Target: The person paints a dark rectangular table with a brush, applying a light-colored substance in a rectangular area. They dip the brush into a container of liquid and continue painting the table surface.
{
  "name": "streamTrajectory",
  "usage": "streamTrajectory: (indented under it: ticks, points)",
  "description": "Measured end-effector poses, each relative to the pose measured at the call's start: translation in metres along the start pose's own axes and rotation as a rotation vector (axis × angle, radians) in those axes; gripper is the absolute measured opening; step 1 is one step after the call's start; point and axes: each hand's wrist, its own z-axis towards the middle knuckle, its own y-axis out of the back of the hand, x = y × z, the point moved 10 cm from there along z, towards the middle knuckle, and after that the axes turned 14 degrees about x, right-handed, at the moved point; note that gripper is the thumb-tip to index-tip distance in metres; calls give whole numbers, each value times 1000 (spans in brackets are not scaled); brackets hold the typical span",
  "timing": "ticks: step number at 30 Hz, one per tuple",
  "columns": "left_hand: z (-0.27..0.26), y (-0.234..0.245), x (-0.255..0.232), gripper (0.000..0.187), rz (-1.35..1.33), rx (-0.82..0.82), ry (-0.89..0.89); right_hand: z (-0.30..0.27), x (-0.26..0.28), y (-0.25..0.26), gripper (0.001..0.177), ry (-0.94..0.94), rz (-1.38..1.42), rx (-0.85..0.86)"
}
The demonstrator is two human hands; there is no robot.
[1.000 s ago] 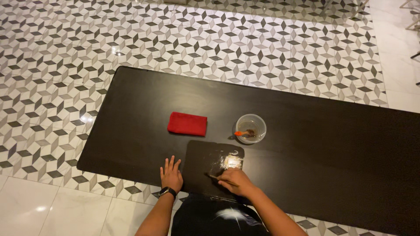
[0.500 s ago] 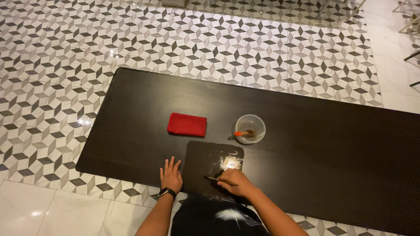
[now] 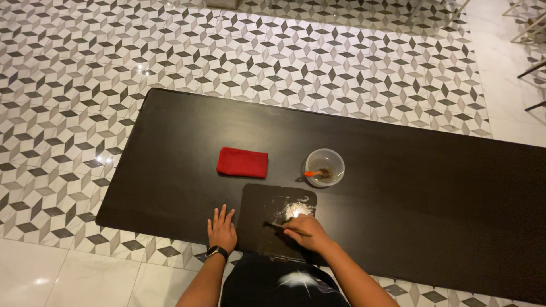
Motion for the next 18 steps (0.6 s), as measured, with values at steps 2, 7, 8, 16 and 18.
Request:
streamTrajectory:
  ticks: [2,7,8,16,18]
  points:
    - [1,-2,1,52,2,13,13,0,1,3,19,-2,5,-25]
    - [0,-1,0,52,22,38,10,3,7,-8,19,13,-7,12]
    - [-1,-3,0,52,20,57,30,2,7,-8,19,16,10,14]
    - [2,-3,1,54,42,33,-2,5,17,-20,18,40,-35,38]
    - [1,-3,2,53,41,18,-6,7,22,-26,17,53,-45,104]
